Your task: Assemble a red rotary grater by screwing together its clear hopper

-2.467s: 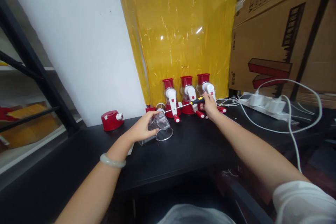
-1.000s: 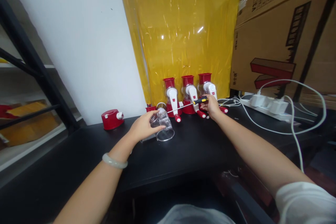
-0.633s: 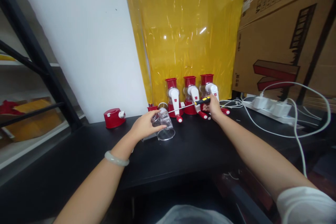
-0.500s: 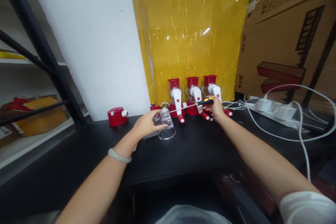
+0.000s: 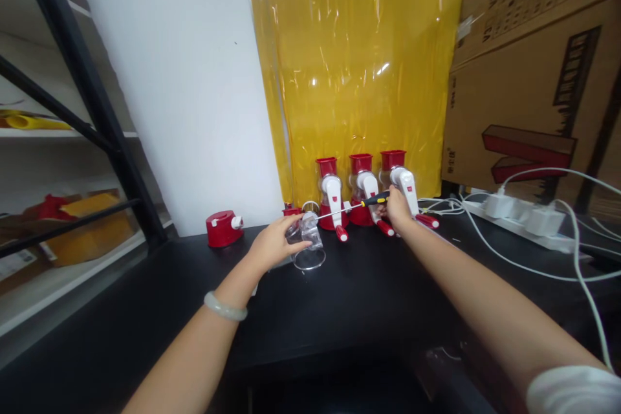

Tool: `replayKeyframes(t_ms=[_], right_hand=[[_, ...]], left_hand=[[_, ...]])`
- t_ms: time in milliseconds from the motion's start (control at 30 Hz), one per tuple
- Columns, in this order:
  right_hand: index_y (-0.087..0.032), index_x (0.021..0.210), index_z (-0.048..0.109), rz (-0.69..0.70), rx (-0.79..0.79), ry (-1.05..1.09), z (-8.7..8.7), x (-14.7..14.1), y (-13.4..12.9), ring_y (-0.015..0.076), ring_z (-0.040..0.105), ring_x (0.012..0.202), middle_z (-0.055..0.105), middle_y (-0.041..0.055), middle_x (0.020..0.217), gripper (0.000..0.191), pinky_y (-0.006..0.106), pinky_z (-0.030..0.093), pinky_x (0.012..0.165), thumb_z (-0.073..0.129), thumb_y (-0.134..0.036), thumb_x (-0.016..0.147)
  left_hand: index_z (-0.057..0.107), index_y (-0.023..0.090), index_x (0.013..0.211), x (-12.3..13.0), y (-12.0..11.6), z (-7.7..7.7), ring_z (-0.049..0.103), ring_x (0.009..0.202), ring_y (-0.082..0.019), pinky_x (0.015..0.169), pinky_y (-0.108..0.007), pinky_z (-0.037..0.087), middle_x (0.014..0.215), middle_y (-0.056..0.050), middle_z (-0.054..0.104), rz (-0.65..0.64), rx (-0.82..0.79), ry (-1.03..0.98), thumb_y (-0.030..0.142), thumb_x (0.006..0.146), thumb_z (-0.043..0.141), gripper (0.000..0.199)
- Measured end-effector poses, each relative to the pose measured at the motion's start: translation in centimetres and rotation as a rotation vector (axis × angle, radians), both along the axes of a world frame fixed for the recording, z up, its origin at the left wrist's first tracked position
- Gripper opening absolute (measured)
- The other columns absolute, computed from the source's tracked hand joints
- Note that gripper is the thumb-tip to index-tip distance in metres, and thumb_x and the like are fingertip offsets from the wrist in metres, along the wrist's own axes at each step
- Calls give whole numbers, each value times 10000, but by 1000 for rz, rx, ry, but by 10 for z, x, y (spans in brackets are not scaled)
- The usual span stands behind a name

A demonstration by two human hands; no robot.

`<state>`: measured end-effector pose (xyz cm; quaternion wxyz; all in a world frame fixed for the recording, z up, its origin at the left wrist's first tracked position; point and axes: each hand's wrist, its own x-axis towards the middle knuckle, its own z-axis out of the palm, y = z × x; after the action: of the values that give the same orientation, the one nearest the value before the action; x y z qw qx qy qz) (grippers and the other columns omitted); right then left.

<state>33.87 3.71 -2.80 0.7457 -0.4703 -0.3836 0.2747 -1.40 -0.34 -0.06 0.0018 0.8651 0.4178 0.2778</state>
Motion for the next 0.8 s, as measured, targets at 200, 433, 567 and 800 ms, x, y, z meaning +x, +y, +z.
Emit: replayKeyframes(t_ms=[200,433,567,800], right_hand=[[-209,903,588,111,-32,137,-3,0,-10,139,619,464,660,-1,632,165,223,467,404,431,-263,893],[-219,846,581,66,59,119,-9,-2,-13,99,416,346,457,-76,424,342,208,368,362,641,-555,843],[-228,811,587,-8,124,-7,-14,-2,-13,115,422,356,440,-71,418,531,242,390,385,601,-758,777],[-232,865,641,14,139,99,-19,0,-13,167,651,696,672,14,826,371,289,543,559,545,-587,820]], left_hand=[[436,437,1512,0,-4,2,691,964,-285,823,-416,555,1198,-74,625,121,-11,86,663,855,615,717],[424,267,1486,1,-5,1,690,1096,-353,877,-470,553,1352,-134,650,159,-25,28,677,801,661,832],[500,196,1351,2,-6,1,717,1039,-374,830,-469,566,1215,-168,717,207,-40,29,697,788,663,772],[526,214,1334,2,-5,-1,682,1154,-370,925,-514,561,1333,-156,671,175,-3,9,650,809,668,698]])
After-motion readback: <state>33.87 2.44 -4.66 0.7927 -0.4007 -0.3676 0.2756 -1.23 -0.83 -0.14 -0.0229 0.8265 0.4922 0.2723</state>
